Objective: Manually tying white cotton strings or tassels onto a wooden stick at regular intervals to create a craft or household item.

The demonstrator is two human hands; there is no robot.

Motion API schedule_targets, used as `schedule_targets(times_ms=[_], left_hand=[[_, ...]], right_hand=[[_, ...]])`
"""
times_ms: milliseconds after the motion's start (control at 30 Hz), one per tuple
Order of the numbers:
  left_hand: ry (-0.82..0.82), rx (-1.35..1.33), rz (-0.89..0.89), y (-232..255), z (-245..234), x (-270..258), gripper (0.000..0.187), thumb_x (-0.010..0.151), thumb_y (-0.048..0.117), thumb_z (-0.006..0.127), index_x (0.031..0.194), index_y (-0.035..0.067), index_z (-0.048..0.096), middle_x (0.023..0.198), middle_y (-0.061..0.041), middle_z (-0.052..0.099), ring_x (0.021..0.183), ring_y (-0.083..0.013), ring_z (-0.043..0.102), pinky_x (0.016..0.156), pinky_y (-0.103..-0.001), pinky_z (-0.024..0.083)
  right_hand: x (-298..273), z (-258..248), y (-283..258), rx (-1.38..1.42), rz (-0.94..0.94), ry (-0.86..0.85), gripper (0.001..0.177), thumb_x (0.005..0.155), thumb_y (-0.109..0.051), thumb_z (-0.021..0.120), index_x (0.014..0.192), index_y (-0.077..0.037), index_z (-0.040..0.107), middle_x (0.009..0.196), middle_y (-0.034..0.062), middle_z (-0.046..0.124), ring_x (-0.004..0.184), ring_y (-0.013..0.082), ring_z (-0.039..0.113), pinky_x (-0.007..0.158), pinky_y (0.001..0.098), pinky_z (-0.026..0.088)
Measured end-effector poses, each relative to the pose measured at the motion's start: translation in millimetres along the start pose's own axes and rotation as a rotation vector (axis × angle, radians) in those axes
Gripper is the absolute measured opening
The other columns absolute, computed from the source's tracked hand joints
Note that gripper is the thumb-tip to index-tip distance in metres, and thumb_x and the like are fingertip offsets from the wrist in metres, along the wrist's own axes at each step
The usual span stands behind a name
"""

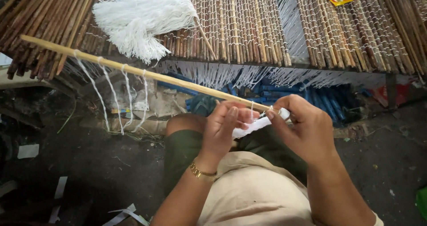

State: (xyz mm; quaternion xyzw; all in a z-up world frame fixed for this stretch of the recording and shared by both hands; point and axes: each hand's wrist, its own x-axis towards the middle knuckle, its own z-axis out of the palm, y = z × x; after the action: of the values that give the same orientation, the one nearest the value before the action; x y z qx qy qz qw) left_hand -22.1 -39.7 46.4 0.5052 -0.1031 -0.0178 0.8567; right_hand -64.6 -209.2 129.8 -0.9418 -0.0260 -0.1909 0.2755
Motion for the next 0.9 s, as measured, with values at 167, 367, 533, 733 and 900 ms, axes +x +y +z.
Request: schedule_targets(times_ms=[167, 367, 533, 733, 900], left_hand=[[-0.118, 0.584, 0.295, -12, -1, -2, 0.031, 0.095, 0.048, 0.069, 0.104, 0.019, 0.075, 0.078, -0.005, 0.064, 0.081, -0.0249, 0.068, 0.12, -0.05, 0.017], [0.174, 0.164, 0.171, -3, 0, -4, 0.032, 0.105, 0.036, 0.052, 0.091, 0.011, 0.067, 0.075, -0.006, 0.073, 0.076, -0.0137, 0.064, 0.08, -0.029, 0.047], [0.021, 0.524, 0.433, -15, 12, 0, 0.02, 0.096, 0.028, 0.067, 0.095, 0.009, 0.072, 0.078, -0.014, 0.068, 0.078, -0.0331, 0.068, 0.091, -0.04, 0.047], [0.005, 0.396, 0.431, 4, -5, 5, 0.029, 0.105, 0.026, 0.052, 0.087, 0.013, 0.07, 0.079, -0.003, 0.075, 0.076, -0.021, 0.071, 0.084, -0.033, 0.052], [-0.085, 0.711, 0.542, -1, 2, 5, 0.023, 0.094, 0.039, 0.073, 0.096, 0.015, 0.072, 0.078, -0.004, 0.073, 0.069, -0.0259, 0.068, 0.11, -0.045, 0.034]], right_hand=[[6, -4, -14, 0.098, -0.036, -0.042, 0.018, 0.104, -0.023, 0.059, 0.095, -0.019, 0.074, 0.065, 0.0079, 0.064, 0.057, 0.0327, 0.064, 0.056, 0.0398, 0.052], [4, -7, -9, 0.138, -0.075, -0.076, 0.009, 0.098, -0.011, 0.066, 0.094, -0.012, 0.074, 0.069, 0.0108, 0.069, 0.053, 0.0306, 0.064, 0.052, 0.0364, 0.053], [9, -7, -15, 0.186, -0.134, -0.108, 0.012, 0.101, -0.009, 0.059, 0.095, -0.008, 0.07, 0.076, 0.0125, 0.07, 0.057, 0.0344, 0.066, 0.05, 0.0396, 0.053], [3, -5, -3, 0.177, -0.154, -0.096, 0.013, 0.099, -0.007, 0.062, 0.087, -0.007, 0.067, 0.082, 0.008, 0.072, 0.053, 0.0266, 0.061, 0.046, 0.0332, 0.049], [7, -4, -2, 0.192, -0.195, -0.1, 0.009, 0.098, -0.005, 0.062, 0.091, -0.007, 0.067, 0.086, 0.0087, 0.072, 0.059, 0.0293, 0.066, 0.049, 0.0348, 0.051]])
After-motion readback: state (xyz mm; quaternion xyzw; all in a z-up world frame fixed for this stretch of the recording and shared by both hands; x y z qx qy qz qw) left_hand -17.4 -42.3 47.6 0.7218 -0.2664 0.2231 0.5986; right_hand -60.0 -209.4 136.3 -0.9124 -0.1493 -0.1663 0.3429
